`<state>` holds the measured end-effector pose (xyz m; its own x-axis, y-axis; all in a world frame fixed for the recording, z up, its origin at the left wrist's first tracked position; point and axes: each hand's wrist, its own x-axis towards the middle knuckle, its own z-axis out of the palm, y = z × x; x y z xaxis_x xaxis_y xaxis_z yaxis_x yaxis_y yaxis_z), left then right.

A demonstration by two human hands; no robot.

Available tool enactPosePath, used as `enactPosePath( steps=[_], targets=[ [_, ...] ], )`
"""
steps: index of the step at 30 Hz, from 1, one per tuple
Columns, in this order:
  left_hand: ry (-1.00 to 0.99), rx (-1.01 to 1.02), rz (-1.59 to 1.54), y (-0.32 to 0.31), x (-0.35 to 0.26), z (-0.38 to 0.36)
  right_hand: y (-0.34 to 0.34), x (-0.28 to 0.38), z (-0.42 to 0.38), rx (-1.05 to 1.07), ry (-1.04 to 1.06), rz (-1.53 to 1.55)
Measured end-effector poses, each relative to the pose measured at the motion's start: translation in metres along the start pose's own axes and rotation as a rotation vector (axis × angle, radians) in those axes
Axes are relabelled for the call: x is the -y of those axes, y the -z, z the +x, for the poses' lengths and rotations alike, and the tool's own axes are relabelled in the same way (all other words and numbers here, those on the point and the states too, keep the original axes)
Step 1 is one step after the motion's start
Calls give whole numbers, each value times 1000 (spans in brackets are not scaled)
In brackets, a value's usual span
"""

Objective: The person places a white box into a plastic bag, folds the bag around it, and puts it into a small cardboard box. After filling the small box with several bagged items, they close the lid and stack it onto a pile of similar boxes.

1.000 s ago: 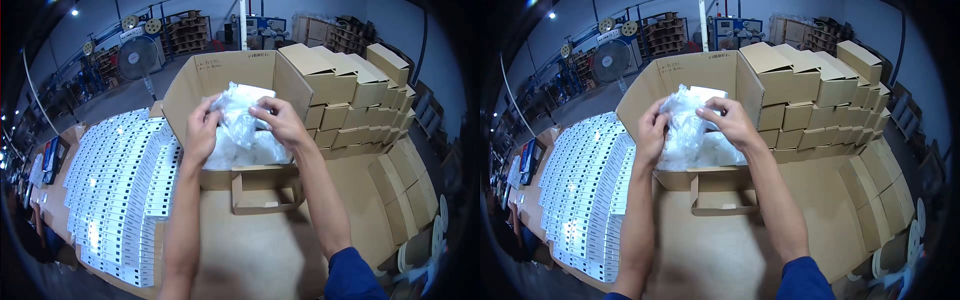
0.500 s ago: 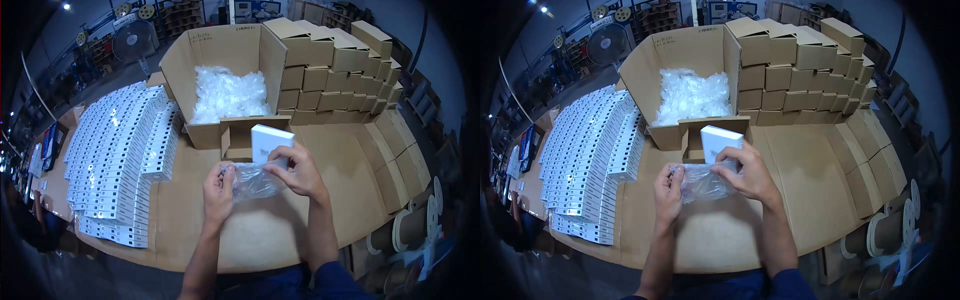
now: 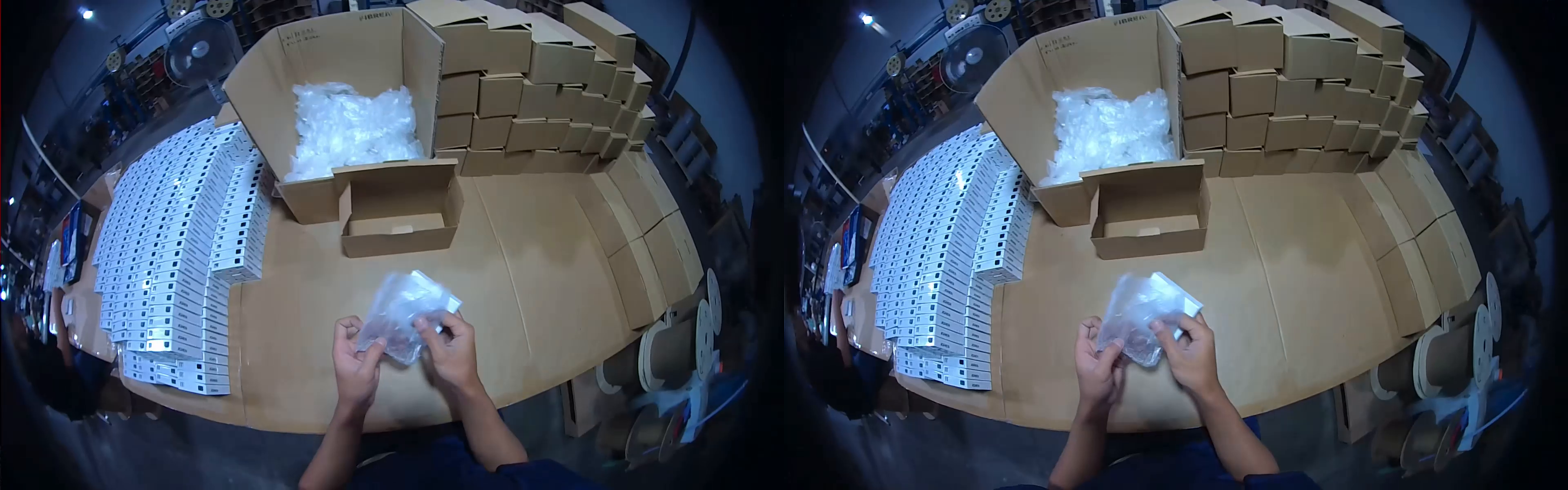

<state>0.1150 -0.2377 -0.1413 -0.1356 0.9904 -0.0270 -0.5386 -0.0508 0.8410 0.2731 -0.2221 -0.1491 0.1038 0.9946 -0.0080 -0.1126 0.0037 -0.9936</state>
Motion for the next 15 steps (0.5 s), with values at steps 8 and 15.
enactPosePath(
  steps=[8,15],
  targets=[
    [-119,-26,110,16,-32,35,6,19,5,182,68,-117],
    [-783,126,1093,-8,-62,31,7,17,6,77,112,-239]
  ],
)
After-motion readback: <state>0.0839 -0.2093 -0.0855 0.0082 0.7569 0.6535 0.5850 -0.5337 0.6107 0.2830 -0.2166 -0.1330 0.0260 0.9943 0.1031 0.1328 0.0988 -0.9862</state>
